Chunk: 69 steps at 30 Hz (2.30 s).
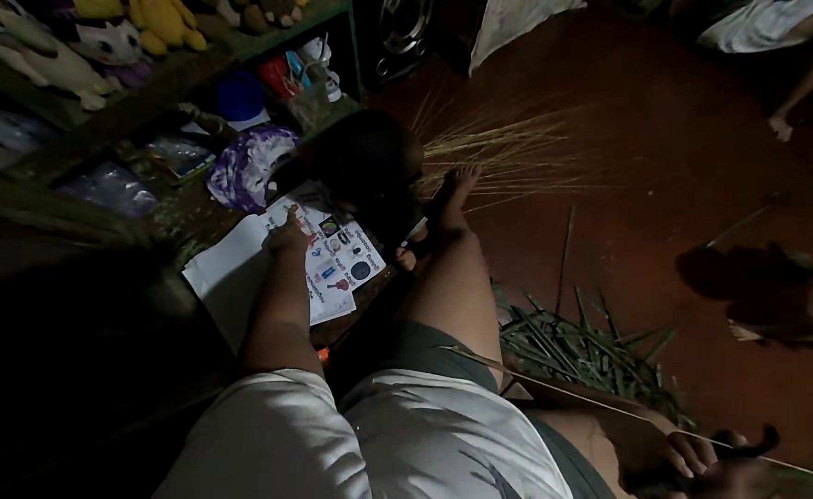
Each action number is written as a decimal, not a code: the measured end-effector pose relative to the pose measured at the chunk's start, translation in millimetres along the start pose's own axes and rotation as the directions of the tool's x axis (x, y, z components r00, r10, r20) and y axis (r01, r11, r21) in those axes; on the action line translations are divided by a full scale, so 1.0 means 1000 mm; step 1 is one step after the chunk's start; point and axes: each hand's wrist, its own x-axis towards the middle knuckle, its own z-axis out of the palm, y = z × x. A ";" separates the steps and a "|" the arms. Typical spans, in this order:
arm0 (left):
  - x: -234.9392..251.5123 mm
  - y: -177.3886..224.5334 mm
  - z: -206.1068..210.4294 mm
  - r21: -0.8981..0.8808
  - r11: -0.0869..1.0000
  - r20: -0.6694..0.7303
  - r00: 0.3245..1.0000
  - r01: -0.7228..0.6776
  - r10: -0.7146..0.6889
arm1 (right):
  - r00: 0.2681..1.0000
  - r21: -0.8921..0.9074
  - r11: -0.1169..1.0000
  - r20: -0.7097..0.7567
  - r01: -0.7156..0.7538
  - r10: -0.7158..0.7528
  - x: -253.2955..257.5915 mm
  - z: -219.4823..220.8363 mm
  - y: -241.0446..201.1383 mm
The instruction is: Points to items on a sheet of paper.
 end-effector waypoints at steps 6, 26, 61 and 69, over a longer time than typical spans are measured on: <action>-0.003 0.002 -0.001 -0.005 1.000 0.002 1.000 0.017 -0.017 | 1.000 0.003 1.000 -0.008 0.016 -0.016 -0.003 -0.002 0.001; -0.132 -0.003 0.060 -0.112 0.908 -0.029 0.914 -0.405 0.404 | 0.995 0.054 0.995 0.039 0.088 -0.091 -0.009 -0.006 -0.001; -0.189 0.042 0.073 0.213 0.908 0.331 0.901 -0.361 0.280 | 0.989 0.036 0.989 0.047 0.141 -0.142 -0.013 -0.005 -0.002; -0.188 0.044 0.075 0.235 0.904 0.326 0.905 -0.358 0.274 | 0.986 0.055 0.989 0.092 0.134 -0.138 -0.012 -0.013 -0.002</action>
